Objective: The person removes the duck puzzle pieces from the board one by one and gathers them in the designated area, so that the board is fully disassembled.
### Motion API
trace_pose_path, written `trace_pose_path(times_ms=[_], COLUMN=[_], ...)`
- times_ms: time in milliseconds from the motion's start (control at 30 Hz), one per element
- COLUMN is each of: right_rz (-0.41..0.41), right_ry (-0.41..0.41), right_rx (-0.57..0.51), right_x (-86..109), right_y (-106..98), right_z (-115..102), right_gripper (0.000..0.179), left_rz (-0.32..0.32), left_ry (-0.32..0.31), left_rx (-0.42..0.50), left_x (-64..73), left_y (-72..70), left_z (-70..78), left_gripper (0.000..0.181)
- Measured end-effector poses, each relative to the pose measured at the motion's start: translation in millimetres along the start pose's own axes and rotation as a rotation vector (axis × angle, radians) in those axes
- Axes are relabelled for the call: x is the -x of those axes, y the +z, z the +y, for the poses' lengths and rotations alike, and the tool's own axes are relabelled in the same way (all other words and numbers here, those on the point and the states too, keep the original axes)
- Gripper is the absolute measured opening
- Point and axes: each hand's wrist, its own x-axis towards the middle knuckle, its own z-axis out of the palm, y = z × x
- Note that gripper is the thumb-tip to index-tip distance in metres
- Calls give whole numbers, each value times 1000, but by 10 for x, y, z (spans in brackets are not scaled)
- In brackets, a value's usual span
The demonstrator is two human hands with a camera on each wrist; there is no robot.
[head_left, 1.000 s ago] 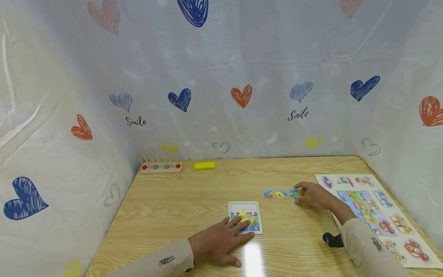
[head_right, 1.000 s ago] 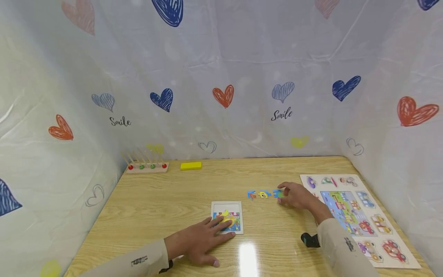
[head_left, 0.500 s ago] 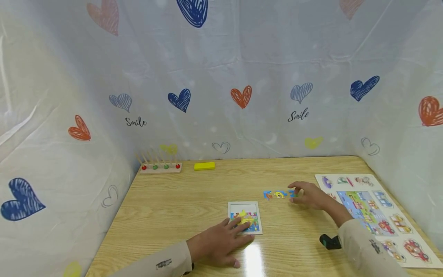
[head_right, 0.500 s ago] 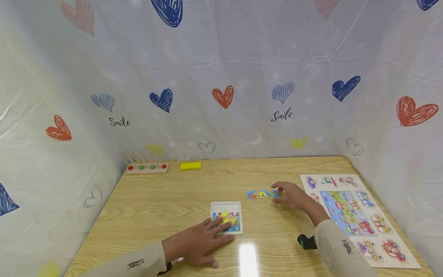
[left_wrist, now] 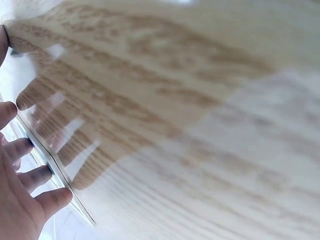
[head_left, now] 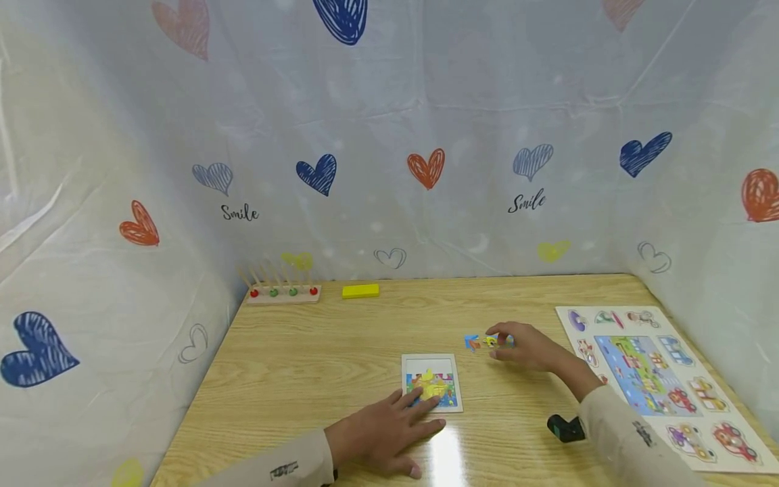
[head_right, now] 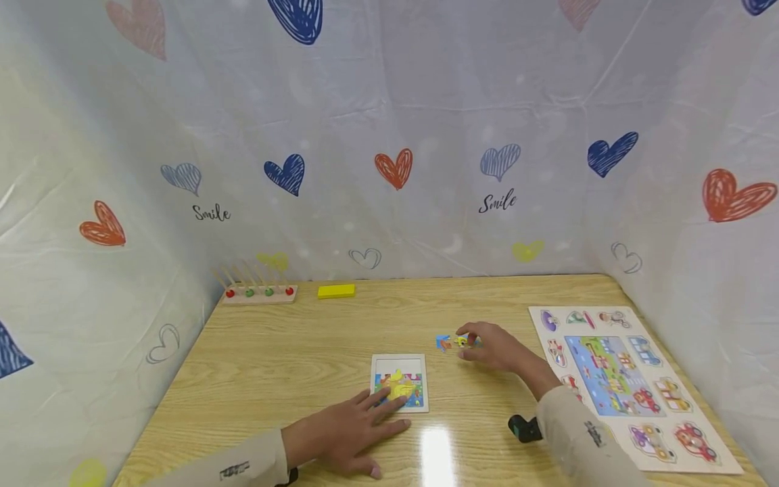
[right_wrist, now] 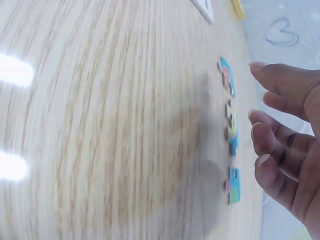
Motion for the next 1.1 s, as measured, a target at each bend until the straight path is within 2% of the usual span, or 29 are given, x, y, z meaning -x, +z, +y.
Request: trace_pose_path(times_ms=[333,500,733,933,1100], right_rz=[-73,-117,-179,-234,-247], right_ry=[-48,-95,-166,-149,-147], right_rx=[-67,-48,-6,-4,22], right_x=[-184,-305,-485,-557,-566], right_y=[172,318,522,652,691], right_z=[-335,-508,-675,-746,-813], right_gripper=[40,38,22,24,25], left_rz=[-1,6,0,-5,-13], left_ry=[-1,4,4,9,13], left_rx=[44,42,61,89,93], left_x=[33,47,62,67,62], left_y=[-27,-26,-29,-39,-23], left_z=[4,-8,-25,-40,-60], left_gripper=[76,74,74,74,74])
